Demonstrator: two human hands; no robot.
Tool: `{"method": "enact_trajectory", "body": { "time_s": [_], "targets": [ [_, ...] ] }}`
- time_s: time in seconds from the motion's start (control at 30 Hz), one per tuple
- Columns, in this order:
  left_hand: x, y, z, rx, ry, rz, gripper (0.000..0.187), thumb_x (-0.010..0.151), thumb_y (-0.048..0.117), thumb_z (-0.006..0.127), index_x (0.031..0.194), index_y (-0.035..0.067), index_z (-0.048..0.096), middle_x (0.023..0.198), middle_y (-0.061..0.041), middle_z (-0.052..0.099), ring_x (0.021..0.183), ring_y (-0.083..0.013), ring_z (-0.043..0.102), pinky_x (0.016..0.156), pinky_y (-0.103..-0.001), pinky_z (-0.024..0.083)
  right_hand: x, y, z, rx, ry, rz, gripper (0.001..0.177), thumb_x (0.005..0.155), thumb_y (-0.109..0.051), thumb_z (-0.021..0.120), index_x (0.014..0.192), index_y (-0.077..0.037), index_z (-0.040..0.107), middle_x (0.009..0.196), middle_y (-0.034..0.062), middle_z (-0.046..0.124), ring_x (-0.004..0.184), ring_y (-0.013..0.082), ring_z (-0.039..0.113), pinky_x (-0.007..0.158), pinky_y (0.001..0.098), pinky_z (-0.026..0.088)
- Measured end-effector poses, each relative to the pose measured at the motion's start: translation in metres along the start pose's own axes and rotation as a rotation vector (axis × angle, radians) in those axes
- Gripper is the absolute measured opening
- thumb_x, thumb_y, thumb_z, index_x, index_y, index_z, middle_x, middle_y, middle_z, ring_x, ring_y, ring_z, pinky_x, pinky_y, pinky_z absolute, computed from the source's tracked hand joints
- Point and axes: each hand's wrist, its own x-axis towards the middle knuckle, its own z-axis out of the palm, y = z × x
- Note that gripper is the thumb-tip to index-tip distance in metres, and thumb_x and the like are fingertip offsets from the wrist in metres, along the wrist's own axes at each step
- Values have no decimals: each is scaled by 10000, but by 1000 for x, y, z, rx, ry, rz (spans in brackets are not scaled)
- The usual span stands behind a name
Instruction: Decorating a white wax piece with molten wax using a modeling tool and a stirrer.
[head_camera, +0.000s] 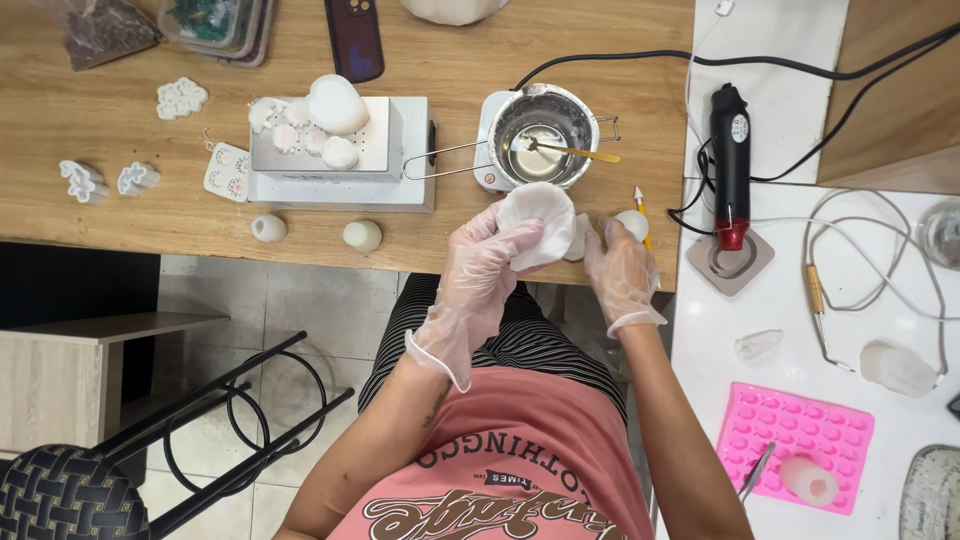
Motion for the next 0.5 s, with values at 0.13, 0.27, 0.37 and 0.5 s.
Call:
{"method": "enact_trajectory", "body": {
  "time_s": [0.13,0.27,0.37,0.5],
  "targets": [
    [-4,1,3,-32,-9,-9,343,926,44,716,1259,-21,664,1166,-114,731,1040,-184,729,938,-366,606,1,16,-8,21,118,-202,319,965,-272,619,1166,-57,742,1076,246,743,966,426,710,899,514,534],
    [-7,2,3,26,10,9,358,907,22,748,1252,-48,681,1159,-127,740,1043,-192,717,944,-365,597,4,23,-20,107,165,-1,257,957,-269,607,1074,-121,781,1039,217,739,938,377,729,870,485,556],
    [-16,9,13,-15,-24,-25,361,931,55,721,1275,-35,657,1173,-122,724,1053,-207,712,936,-383,604,16,63,-23,-36,244,20,258,966,-254,606,1086,-94,769,1016,217,748,949,419,703,903,530,526],
    [-55,39,56,-150,-183,-69,392,1019,161,606,1346,-56,593,1256,-147,696,1122,-240,700,1005,-419,584,41,113,-11,-195,185,34,288,993,-299,627,1056,-45,749,1014,272,715,949,468,678,841,561,527]
  ]
}}
